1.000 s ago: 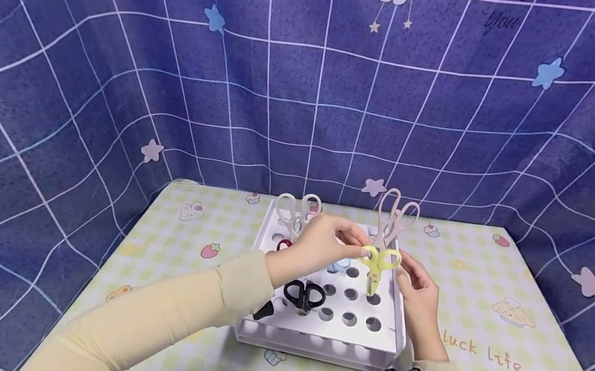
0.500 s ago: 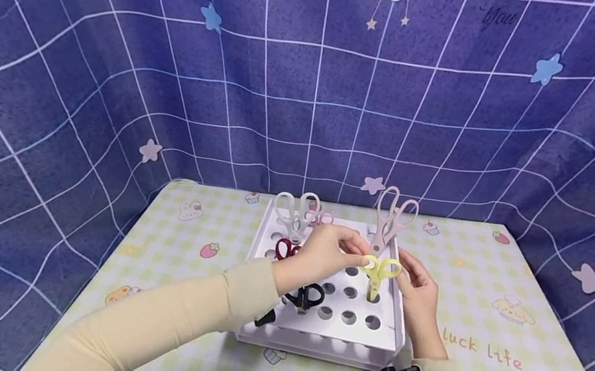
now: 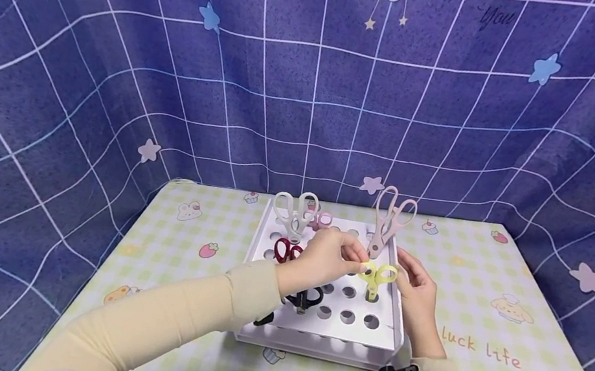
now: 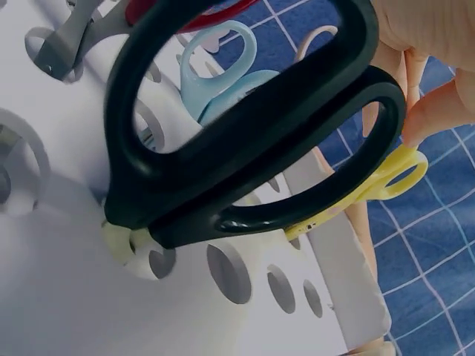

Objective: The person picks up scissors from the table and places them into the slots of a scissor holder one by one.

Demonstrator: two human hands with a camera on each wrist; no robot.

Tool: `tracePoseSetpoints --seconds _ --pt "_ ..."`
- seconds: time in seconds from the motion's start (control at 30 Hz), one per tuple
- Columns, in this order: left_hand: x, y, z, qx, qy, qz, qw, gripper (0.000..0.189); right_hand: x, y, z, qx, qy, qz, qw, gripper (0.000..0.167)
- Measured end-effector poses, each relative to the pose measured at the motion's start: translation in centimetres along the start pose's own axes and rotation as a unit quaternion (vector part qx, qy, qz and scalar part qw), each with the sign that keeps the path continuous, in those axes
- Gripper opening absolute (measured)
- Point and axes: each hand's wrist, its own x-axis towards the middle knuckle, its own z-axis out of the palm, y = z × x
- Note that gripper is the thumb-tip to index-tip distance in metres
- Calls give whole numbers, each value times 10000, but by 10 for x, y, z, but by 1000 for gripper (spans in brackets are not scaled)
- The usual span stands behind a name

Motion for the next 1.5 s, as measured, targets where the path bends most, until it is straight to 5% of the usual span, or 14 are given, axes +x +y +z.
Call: tracePoseSetpoints --seconds 0.73,1.5 --pt "1 2 5 338 -643 6 9974 4 2 1 -2 -259 72 -129 9996 38" --pt "1 -2 10 680 -785 -164 9945 5 3 2 0 -184 84 -95 9998 37"
